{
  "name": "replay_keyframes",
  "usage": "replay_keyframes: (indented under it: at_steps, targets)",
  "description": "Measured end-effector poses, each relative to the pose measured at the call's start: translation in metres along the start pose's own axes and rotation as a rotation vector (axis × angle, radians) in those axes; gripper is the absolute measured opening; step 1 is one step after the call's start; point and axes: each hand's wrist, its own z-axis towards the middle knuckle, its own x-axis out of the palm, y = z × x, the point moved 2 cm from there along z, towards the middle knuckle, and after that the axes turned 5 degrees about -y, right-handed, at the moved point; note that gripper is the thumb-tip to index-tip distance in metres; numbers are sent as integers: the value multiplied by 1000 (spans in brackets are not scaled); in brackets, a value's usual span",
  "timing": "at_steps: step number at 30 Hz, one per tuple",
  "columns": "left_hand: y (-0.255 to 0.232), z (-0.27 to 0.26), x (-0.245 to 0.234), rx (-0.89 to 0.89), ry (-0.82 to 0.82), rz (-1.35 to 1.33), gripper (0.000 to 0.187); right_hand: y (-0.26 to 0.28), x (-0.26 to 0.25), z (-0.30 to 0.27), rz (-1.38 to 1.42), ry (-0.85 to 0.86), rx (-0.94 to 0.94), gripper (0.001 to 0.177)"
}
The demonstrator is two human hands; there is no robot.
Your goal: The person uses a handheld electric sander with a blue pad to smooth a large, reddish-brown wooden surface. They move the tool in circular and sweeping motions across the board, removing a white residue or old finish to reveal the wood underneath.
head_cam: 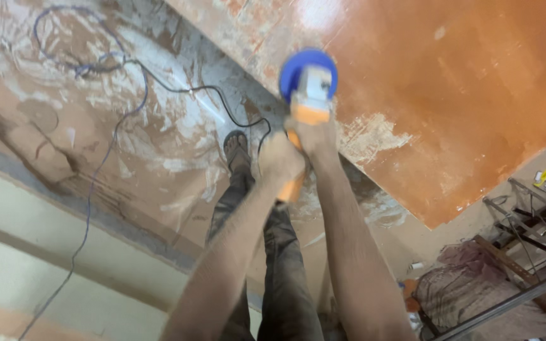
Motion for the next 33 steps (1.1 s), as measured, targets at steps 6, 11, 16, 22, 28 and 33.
replay_keyframes:
  at_steps: [6, 11, 16, 22, 28, 33]
  targets:
    - [16, -50, 77, 33, 141, 20, 43, -99, -33, -63, 140, 19, 142, 56]
    - [23, -41, 96, 16, 11, -29, 38, -86, -36, -55, -208, 36, 167, 59]
    - [38, 7, 71, 134, -303, -176, 50, -11, -9, -18, -102, -153, -50, 98]
    - [43, -19, 131, 226, -225, 26, 55, -69, -39, -45, -104, 54, 255, 83]
    - [17, -106, 237, 5, 70, 148, 64, -228, -89, -109, 359, -65, 282, 44]
    - [-26, -147, 289, 88, 209, 202, 66, -301, -139, -136, 538, -166, 375, 45]
